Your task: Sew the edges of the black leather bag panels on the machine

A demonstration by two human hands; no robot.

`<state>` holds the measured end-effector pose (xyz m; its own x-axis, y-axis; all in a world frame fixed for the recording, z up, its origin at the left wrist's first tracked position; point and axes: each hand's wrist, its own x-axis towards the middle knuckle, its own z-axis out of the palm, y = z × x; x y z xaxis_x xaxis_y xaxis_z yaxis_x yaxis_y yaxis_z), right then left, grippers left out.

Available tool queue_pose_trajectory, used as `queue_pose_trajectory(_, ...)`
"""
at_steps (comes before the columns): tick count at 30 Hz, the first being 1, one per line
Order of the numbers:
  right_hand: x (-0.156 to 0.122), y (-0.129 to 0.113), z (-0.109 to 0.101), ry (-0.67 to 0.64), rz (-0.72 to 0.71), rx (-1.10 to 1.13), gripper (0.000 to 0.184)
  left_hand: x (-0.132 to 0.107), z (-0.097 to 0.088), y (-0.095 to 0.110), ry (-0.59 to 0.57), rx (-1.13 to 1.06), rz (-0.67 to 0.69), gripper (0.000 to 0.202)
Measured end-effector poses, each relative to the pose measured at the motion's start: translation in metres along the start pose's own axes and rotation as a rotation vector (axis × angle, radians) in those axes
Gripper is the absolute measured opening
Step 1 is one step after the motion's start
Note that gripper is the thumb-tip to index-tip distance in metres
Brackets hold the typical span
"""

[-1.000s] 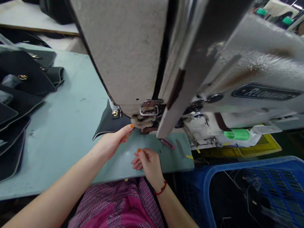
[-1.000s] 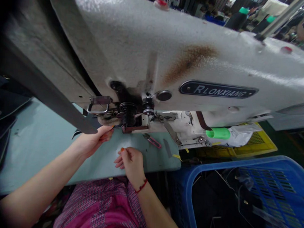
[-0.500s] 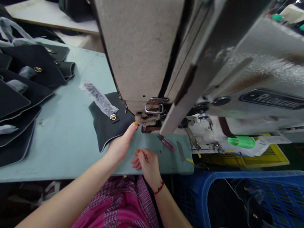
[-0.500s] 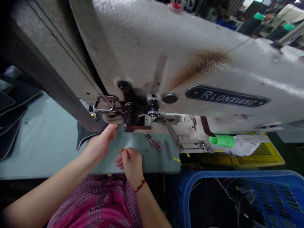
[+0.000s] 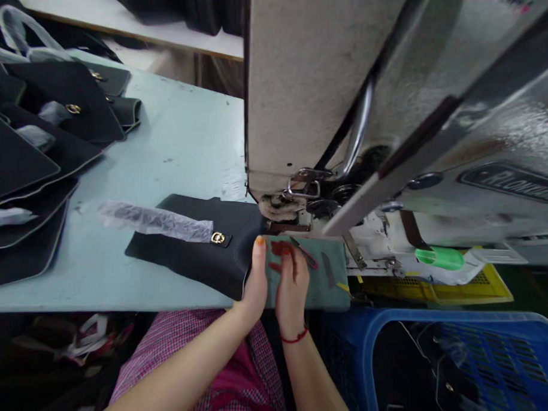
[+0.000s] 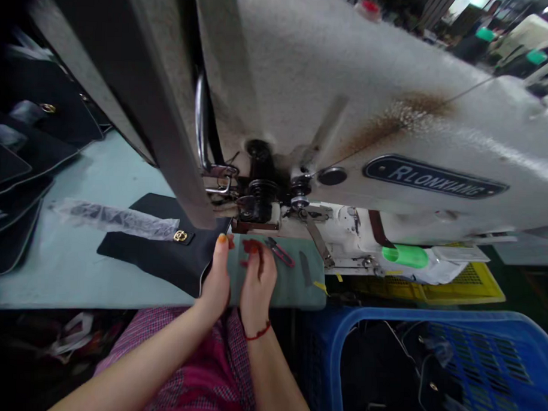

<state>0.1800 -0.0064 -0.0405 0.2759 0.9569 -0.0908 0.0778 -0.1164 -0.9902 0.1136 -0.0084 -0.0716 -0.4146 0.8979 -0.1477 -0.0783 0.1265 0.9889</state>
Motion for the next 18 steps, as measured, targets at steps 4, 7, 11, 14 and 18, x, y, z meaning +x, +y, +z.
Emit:
queue_pose_trajectory(4,0.014,-0.039,0.008,-0.145,-0.118,-0.105,0.035,-0.045,-0.083,-0.019,-0.057,0.105,0.063,0.049)
queue_pose_trajectory(7,0.023,-0.054,0.023,-0.274,-0.144,-0.167,0.044,-0.027,-0.161,-0.020,0.019,0.372,0.274,0.053)
queue_pose_trajectory(11,0.021,-0.051,0.039,-0.222,-0.142,-0.182,0.046,0.072,-0.195,0.015,-0.343,0.861,0.738,0.060)
queue_pose_trajectory(14,0.013,-0.044,0.041,-0.197,-0.131,-0.200,0.045,0.137,-0.169,0.046,-0.719,0.974,0.971,0.079)
queue_pose_trajectory(18,0.009,-0.040,0.036,-0.192,-0.147,-0.257,0.045,0.166,-0.132,0.070,-0.965,1.044,1.014,0.098)
